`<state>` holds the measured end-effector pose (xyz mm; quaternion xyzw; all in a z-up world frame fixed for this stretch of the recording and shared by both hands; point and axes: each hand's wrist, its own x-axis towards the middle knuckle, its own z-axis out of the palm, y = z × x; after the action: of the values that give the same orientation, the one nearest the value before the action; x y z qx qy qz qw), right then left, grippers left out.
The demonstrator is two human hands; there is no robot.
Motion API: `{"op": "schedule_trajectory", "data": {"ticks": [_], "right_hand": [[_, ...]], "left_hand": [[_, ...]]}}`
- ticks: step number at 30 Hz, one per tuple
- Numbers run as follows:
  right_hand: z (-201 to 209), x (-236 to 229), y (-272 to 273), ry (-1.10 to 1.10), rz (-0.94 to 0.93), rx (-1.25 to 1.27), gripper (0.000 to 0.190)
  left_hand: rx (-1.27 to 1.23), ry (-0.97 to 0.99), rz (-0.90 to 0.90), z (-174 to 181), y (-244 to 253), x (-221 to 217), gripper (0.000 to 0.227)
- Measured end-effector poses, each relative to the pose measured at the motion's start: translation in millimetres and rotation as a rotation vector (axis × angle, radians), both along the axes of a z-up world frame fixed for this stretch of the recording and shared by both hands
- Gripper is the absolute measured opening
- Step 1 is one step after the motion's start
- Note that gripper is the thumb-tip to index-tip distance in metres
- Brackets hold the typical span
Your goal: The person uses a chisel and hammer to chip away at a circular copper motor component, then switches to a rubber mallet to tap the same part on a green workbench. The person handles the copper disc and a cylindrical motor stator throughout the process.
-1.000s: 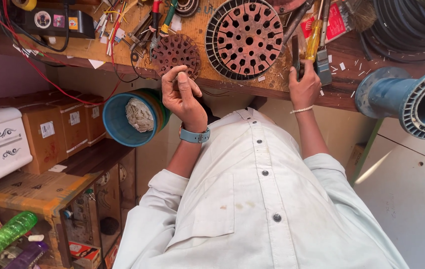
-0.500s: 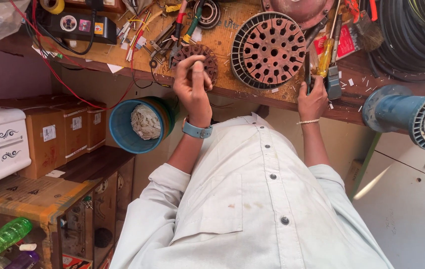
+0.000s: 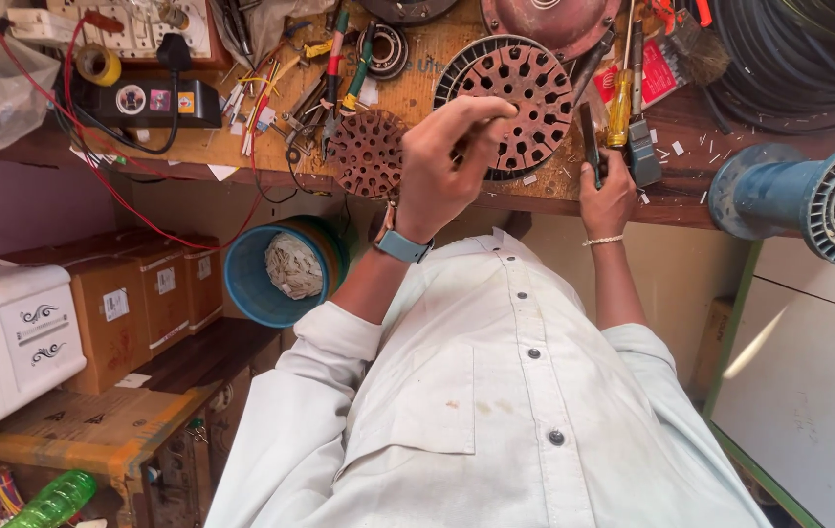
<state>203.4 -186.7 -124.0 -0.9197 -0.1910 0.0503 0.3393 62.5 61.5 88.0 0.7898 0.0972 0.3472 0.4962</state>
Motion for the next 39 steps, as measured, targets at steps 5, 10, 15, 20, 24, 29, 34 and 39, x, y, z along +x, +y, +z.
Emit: {"op": "schedule_trajectory", "data": {"ticks": [5,10,15,20,24,29,34,39], "right_hand": [[-4.5,-0.5,-9.7,-0.006,0.013,0.052,0.024],[-14.4,0.8,-11.4,-0.038,0.020,0.076,0.025],[-20.5,1.2,-17.5,-0.076,0.053,0.115,0.024],[-22.1,3.5,-23.1,-0.093,0.069,0.143,0.024],[-19.7,2.8,-21.3,-0.039,0.026,0.126,0.022],[-15.1,4.8,-23.3,-0.049,0.072,0.149,0.022],[-15.1,8.5,-25.4,-0.010,0.062,0.129,0.024],[-17.7,7.6,-23.9,-0.033,0.068,0.117,0.024]], "left_hand": [[0.494,0.514,-0.052,-8.1,5.9,27.6,0.068],[0.759,0.814,-0.151,-27.3,2.6,59.3,0.136],[0.797,0.855,-0.220,-38.2,-3.8,68.5,0.133],[0.852,0.892,-0.191,-39.7,-9.6,77.2,0.135],[0.850,0.849,-0.136,-36.8,-12.9,76.5,0.142],[0.680,0.917,-0.056,-17.4,-18.7,71.8,0.136],[-0.115,0.277,-0.455,4.0,21.9,43.5,0.119],[-1.025,-0.038,-0.688,-23.2,31.9,8.8,0.119]]}}
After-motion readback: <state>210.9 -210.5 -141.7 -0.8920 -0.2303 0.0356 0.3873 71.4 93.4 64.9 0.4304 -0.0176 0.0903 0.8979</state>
